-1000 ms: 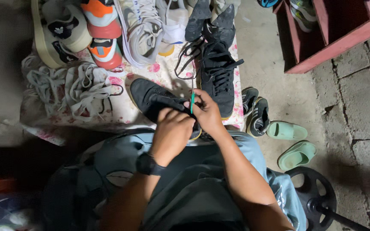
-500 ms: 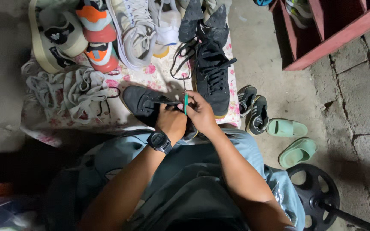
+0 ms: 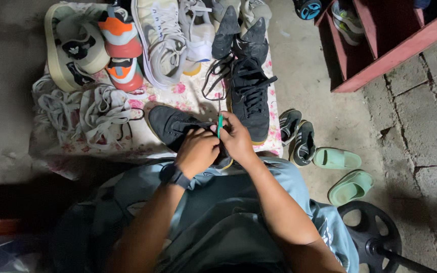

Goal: The person removes old laces from a black shoe using scissors, then threads and ties new laces. The person repeats the process on the second shoe, finishing with tied laces on both.

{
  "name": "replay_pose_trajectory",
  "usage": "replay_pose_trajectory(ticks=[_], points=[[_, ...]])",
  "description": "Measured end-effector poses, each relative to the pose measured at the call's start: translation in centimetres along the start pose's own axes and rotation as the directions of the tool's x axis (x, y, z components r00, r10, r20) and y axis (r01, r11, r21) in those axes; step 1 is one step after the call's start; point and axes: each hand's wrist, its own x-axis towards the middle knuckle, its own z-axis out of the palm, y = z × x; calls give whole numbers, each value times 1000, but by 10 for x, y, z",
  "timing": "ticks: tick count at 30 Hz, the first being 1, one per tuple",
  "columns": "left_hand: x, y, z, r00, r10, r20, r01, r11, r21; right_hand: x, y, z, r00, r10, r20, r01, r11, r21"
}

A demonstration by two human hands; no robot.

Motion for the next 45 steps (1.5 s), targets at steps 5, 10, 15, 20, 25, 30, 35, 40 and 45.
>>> replay_pose_trajectory(ticks=[5, 10, 15, 20, 25, 30, 35, 40, 45], points=[[-44, 11, -17, 810, -337, -481, 169, 918, -360, 1, 0, 0, 999, -45, 0, 45, 999, -10], [-57, -3, -25, 665, -606, -436, 422, 787, -450, -6, -6, 3, 999, -49, 17, 48, 997, 56], [-46, 1, -6, 625, -660, -416, 412, 732, -543, -17, -15, 2, 968, -251, -27, 241, 952, -190], [-44, 4, 0, 608, -708, -359, 436, 675, -595, -31, -20, -2, 936, -353, 16, 328, 852, -409], [-46, 10, 9, 606, -697, -382, 401, 683, -610, -34, -23, -6, 807, -585, 86, 550, 689, -471], [-68, 2, 11, 667, -648, -368, 142, 595, -791, -26, -35, -4, 954, -301, 2, 287, 905, -316], [-77, 5, 21, 594, -730, -337, 202, 541, -816, -1, -69, -6, 903, -391, 176, 428, 792, -435], [-60, 14, 39, 508, -830, -231, 43, 292, -956, 25, -97, -8, 733, -573, 368, 677, 553, -486], [-50, 7, 44, 525, -789, -320, -75, 331, -941, -11, -103, -7, 838, -524, 149, 504, 640, -580]])
